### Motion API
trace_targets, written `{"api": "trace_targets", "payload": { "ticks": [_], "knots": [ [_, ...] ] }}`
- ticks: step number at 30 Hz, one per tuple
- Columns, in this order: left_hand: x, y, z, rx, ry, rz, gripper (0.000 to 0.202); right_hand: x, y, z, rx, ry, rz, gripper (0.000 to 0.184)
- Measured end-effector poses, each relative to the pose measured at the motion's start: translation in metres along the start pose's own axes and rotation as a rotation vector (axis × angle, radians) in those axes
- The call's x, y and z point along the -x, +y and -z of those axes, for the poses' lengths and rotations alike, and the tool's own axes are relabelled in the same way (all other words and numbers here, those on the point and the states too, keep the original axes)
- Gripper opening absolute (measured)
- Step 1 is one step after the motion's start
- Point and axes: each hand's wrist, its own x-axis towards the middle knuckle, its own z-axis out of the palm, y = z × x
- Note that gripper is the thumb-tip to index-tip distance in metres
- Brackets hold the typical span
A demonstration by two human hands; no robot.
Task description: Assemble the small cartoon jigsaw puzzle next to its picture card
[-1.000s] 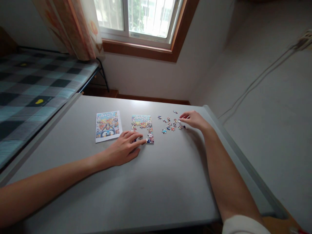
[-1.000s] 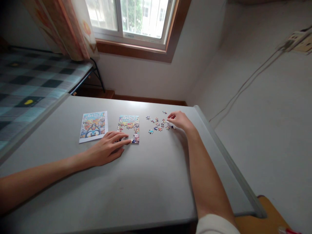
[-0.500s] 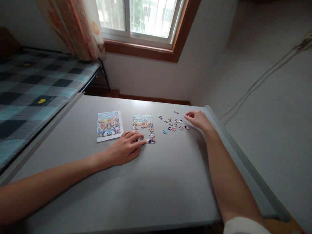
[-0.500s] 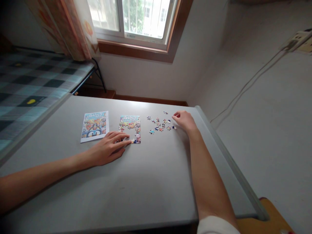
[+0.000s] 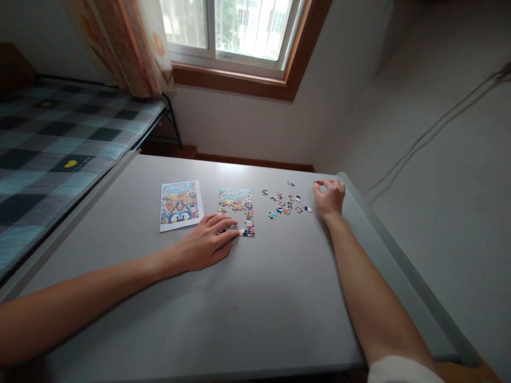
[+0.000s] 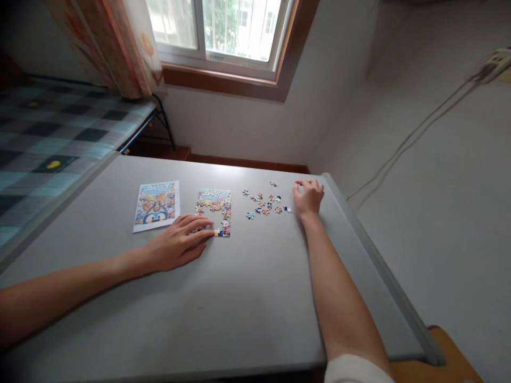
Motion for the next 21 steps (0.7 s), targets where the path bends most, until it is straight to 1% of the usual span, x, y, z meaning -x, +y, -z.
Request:
{"api": "trace_targets", "payload": {
  "ticks": [2,4,7,8,10,11,12,15,18,21],
  "knots": [
    [0.000,0.000,0.000,0.006,0.000,-0.002,0.033,-0.001,-0.015,0.007,-0.024,-0.016,0.059,0.024],
    [0.000,-0.001,0.000,0.012,0.003,-0.007,0.036,0.000,-0.036,0.014,-0.113,-0.099,0.180,0.018],
    [0.001,-0.002,0.000,0.011,-0.010,-0.017,0.040,0.008,-0.072,0.021,-0.382,-0.353,0.397,0.017],
    [0.001,-0.002,0.000,0.005,-0.019,-0.018,0.041,0.013,-0.083,0.023,-0.468,-0.434,0.435,0.017],
    [0.001,-0.002,0.000,-0.013,-0.040,-0.013,0.043,0.025,-0.101,0.023,-0.571,-0.608,0.487,0.020],
    [0.001,-0.001,0.000,-0.021,-0.048,-0.009,0.044,0.031,-0.109,0.022,-0.589,-0.697,0.517,0.020],
    [0.001,-0.001,0.000,-0.028,-0.056,-0.004,0.045,0.038,-0.115,0.021,-0.585,-0.759,0.542,0.020],
    [0.002,-0.001,-0.001,-0.034,-0.061,0.006,0.044,0.052,-0.126,0.016,-0.545,-0.836,0.594,0.018],
    [0.003,-0.001,-0.002,-0.045,-0.058,0.004,0.044,0.059,-0.129,0.012,-0.531,-0.862,0.631,0.017],
    [0.003,0.000,-0.003,-0.064,-0.062,-0.002,0.043,0.060,-0.128,0.009,-0.577,-0.867,0.615,0.018]
  ]
}}
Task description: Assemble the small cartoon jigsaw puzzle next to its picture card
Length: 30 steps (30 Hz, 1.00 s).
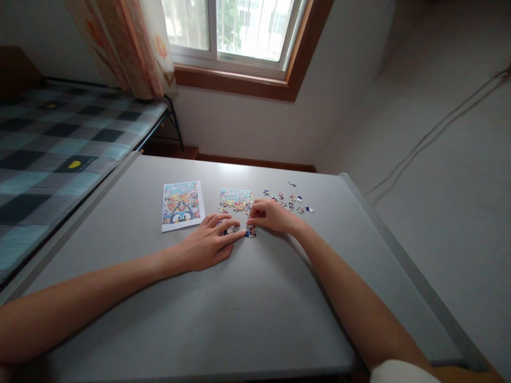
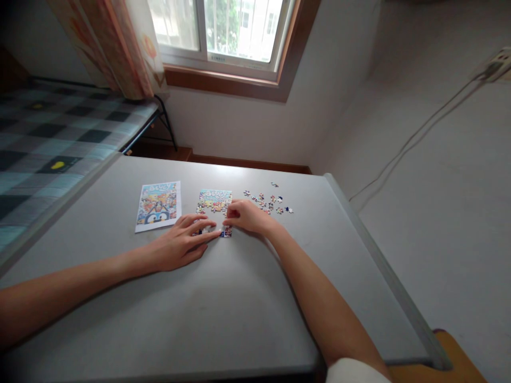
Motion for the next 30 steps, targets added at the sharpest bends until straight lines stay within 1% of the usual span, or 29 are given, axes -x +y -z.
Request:
{"api": "trace_targets", "payload": {
  "ticks": [5,12,20,30],
  "knots": [
    [-0.001,0.000,0.001,-0.008,0.012,-0.009,0.043,-0.001,0.004,-0.002,-0.047,0.007,0.003,0.019],
    [-0.002,0.001,0.003,0.009,0.026,-0.013,0.045,-0.001,0.004,-0.002,-0.122,0.014,-0.026,0.021],
    [-0.002,0.001,0.004,0.013,-0.011,-0.018,0.039,0.002,0.012,0.003,-0.223,0.074,-0.057,0.034],
    [-0.002,0.000,0.003,0.022,-0.004,-0.016,0.039,0.002,0.016,0.005,-0.244,0.085,-0.045,0.033]
  ]
}}
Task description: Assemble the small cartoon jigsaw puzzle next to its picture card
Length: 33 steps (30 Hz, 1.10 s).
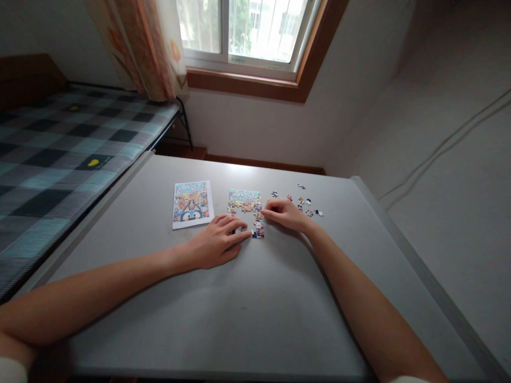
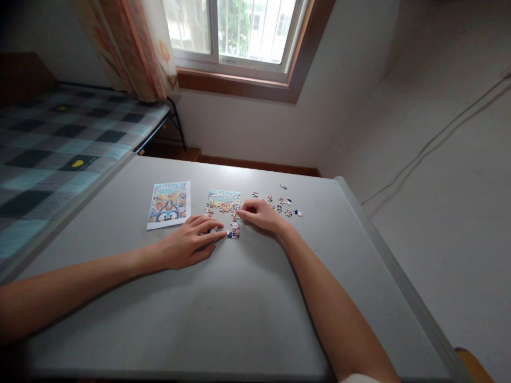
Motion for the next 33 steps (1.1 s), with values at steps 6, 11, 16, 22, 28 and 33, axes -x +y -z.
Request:
{"api": "trace_targets", "payload": {
  "ticks": [6,11,16,22,28,33],
  "knots": [
    [0.000,0.000,0.000,0.010,-0.005,0.002,0.039,-0.001,0.003,0.000,-0.093,0.067,-0.018,0.035],
    [0.001,0.000,0.000,0.010,0.001,0.004,0.039,-0.003,0.010,-0.007,-0.170,0.364,-0.003,0.033],
    [0.001,0.000,0.000,0.009,-0.006,0.002,0.040,-0.005,0.014,-0.017,-0.089,0.478,-0.001,0.023],
    [0.000,0.000,0.000,0.017,0.010,-0.001,0.040,-0.004,0.014,-0.022,-0.003,0.466,0.011,0.021],
    [0.000,0.000,0.000,0.007,0.004,0.002,0.040,-0.002,0.012,-0.022,0.110,0.396,0.028,0.022],
    [0.000,0.000,0.000,0.007,0.001,0.005,0.040,-0.002,0.011,-0.023,0.134,0.379,0.039,0.021]
  ]
}}
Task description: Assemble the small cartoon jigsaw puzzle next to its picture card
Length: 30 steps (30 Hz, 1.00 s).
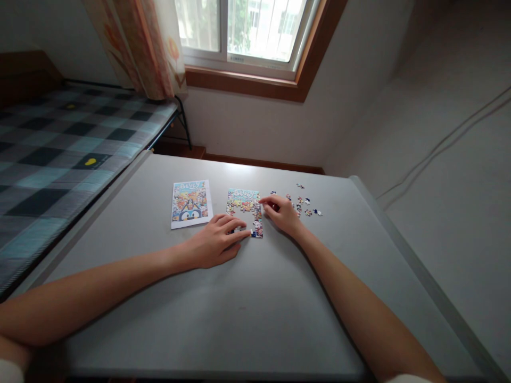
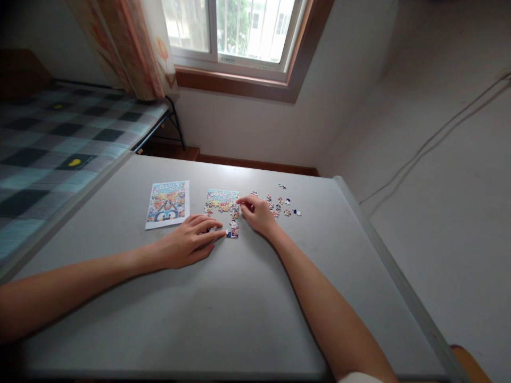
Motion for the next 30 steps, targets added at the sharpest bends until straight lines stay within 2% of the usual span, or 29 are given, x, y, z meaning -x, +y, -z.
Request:
{"api": "trace_targets", "payload": {
  "ticks": [16,23,30],
  "knots": [
    [0.0001,-0.0006,0.0003,0.011,0.001,-0.003,0.040,-0.0002,0.0010,-0.0015,-0.005,-0.017,-0.004,0.020],
    [0.0010,-0.0002,-0.0013,-0.015,0.052,0.078,0.044,-0.0004,-0.0012,0.0001,0.014,-0.024,0.005,0.021],
    [0.0004,0.0002,-0.0006,-0.009,0.026,0.078,0.046,0.0008,-0.0008,-0.0016,0.007,-0.025,0.005,0.022]
  ]
}}
